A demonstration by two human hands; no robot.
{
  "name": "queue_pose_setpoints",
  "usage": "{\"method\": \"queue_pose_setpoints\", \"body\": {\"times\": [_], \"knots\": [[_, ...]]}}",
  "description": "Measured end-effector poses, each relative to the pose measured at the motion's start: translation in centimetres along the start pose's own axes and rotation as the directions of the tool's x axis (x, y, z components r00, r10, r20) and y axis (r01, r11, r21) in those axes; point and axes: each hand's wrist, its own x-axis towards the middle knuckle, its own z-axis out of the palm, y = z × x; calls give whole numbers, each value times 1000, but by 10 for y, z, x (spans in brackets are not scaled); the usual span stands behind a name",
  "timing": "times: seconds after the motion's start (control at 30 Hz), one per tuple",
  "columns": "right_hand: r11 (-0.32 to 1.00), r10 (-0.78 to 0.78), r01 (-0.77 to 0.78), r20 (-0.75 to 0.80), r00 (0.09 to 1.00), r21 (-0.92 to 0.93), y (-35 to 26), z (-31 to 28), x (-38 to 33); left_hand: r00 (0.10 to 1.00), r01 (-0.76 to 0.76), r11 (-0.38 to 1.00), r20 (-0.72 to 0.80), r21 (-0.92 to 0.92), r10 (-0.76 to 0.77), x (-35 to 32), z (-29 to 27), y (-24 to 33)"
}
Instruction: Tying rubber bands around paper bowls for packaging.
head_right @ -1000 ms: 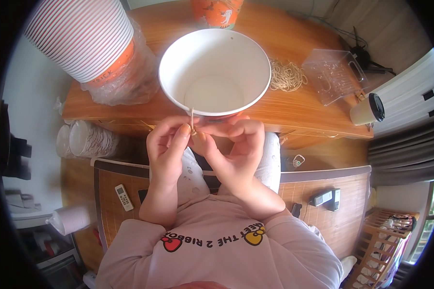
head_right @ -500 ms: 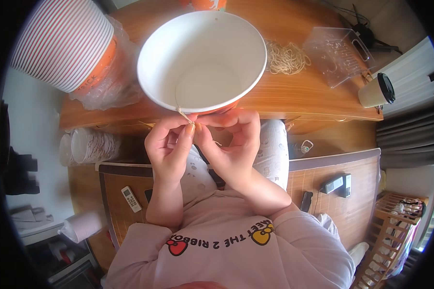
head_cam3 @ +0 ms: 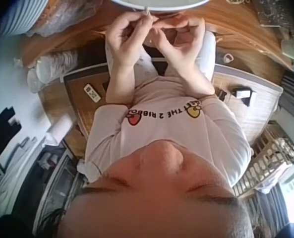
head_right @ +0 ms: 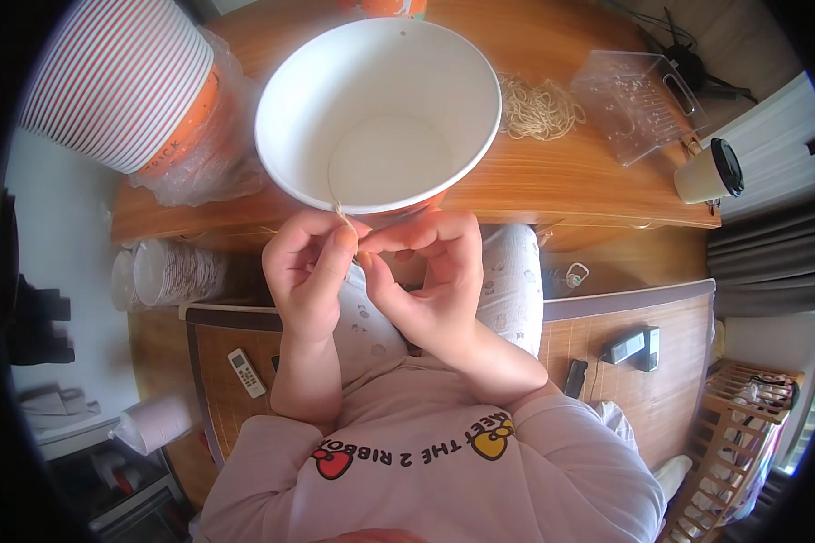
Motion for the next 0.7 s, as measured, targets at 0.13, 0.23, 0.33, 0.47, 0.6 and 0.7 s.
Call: {"method": "queue_pose_setpoints", "body": {"times": [0.13,0.23,0.33,0.47,0.6,0.7], "knots": [[999,-4,4,1,1000,37,-2,1,-2,1000,6,999,-12,-52,-7,1,1,1],[999,-28,28,0,1000,44,1,-1,-3,996,85,996,-10,13,-85,-2,-3,3],[995,-31,28,36,999,95,2,-6,-5,995,96,995,16,18,-97,-3,-3,7],[997,32,-41,119,992,67,4,-11,-12,994,101,994,43,-49,-99,-10,-10,10],[971,223,-234,169,960,49,-4,-12,-15,999,34,997,7,70,-34,-16,-10,5],[978,180,-153,210,961,-140,-4,-17,-15,997,12,986,67,168,-24,-16,-13,7]]}}
